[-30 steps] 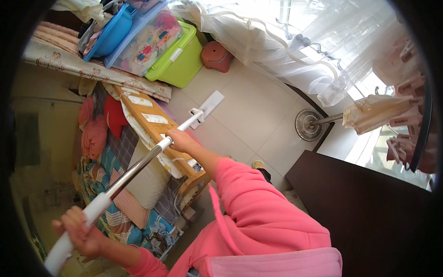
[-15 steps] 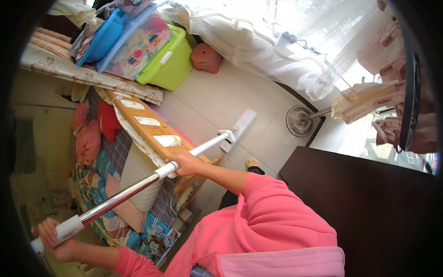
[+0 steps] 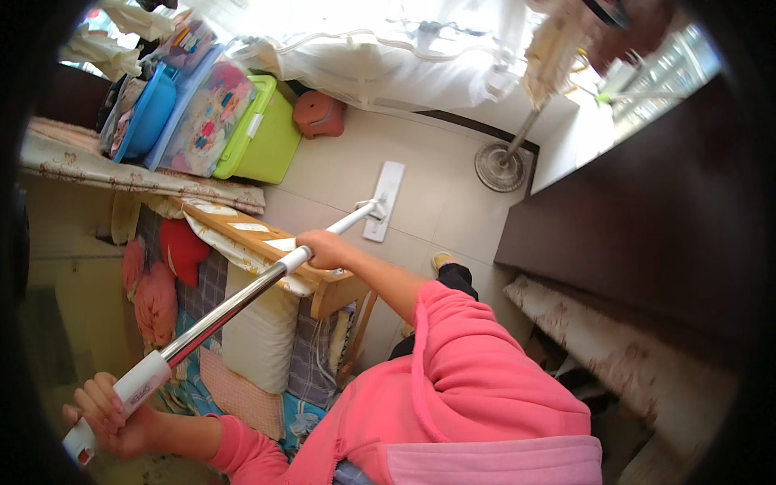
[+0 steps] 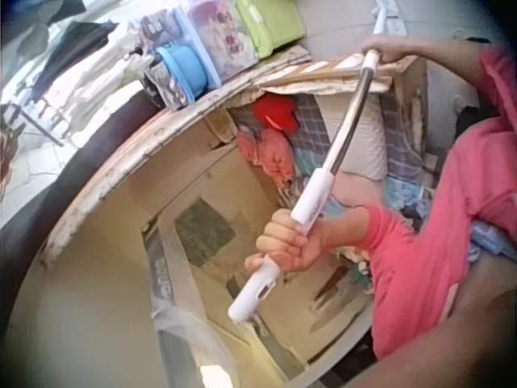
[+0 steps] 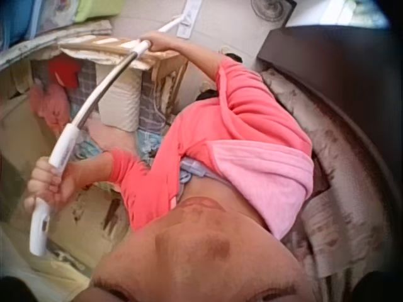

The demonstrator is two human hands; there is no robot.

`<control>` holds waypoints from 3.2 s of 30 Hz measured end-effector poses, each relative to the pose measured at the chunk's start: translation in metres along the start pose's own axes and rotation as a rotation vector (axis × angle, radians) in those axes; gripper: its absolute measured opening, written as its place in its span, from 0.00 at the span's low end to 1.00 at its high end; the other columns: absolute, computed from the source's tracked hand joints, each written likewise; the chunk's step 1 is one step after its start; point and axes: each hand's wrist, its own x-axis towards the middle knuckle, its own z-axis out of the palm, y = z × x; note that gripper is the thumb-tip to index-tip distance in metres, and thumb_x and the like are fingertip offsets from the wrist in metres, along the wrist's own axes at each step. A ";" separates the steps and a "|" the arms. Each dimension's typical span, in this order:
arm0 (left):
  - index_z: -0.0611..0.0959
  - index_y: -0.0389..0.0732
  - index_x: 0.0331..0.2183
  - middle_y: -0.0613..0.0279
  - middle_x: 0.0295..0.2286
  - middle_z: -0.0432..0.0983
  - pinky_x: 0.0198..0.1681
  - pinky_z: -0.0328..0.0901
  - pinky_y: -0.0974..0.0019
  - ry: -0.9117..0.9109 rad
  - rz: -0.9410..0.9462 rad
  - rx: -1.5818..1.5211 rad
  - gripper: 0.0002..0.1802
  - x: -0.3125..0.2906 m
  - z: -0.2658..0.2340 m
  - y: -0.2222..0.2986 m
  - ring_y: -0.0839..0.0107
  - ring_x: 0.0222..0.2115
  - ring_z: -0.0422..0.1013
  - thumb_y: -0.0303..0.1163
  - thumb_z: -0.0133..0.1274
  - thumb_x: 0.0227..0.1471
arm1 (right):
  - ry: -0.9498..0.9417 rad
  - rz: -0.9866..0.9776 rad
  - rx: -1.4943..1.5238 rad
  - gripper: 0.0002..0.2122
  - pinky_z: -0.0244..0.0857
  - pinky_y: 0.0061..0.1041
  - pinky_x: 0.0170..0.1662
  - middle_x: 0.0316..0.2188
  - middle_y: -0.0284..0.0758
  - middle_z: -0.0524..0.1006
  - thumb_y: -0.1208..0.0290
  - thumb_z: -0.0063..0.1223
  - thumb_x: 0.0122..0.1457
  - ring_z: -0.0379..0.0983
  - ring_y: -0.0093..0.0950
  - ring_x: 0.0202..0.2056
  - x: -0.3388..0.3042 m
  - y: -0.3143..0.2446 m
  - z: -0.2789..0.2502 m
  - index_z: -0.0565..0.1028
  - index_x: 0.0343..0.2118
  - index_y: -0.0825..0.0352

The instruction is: The person mops the floor in a cluttered bedroom using a flat mop. They move around furniture and items on the floor, including a bed, clothes, and storage bins, to clean the tiled surface.

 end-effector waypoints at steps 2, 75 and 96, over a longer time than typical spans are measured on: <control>0.66 0.39 0.32 0.71 0.15 0.56 0.23 0.55 0.77 0.007 -0.007 -0.032 0.07 -0.019 -0.015 0.000 0.82 0.15 0.55 0.31 0.44 0.55 | 0.150 0.044 -0.046 0.08 0.64 0.39 0.37 0.26 0.40 0.74 0.79 0.53 0.40 0.70 0.43 0.34 -0.030 -0.002 -0.003 0.72 0.27 0.64; 0.56 0.48 0.17 0.70 0.15 0.48 0.25 0.50 0.75 0.723 0.065 0.525 0.20 -0.378 -0.204 0.518 0.79 0.17 0.49 0.28 0.44 0.55 | -0.446 0.016 -0.002 0.10 0.65 0.38 0.34 0.24 0.41 0.76 0.74 0.53 0.35 0.73 0.42 0.32 -0.489 -0.287 0.366 0.75 0.26 0.63; 0.60 0.45 0.19 0.69 0.15 0.52 0.25 0.53 0.73 0.585 0.135 0.602 0.15 -0.362 -0.096 0.456 0.78 0.18 0.55 0.27 0.46 0.52 | 0.002 0.003 -0.023 0.09 0.62 0.37 0.34 0.25 0.38 0.73 0.78 0.55 0.35 0.69 0.40 0.33 -0.496 -0.247 0.270 0.72 0.24 0.63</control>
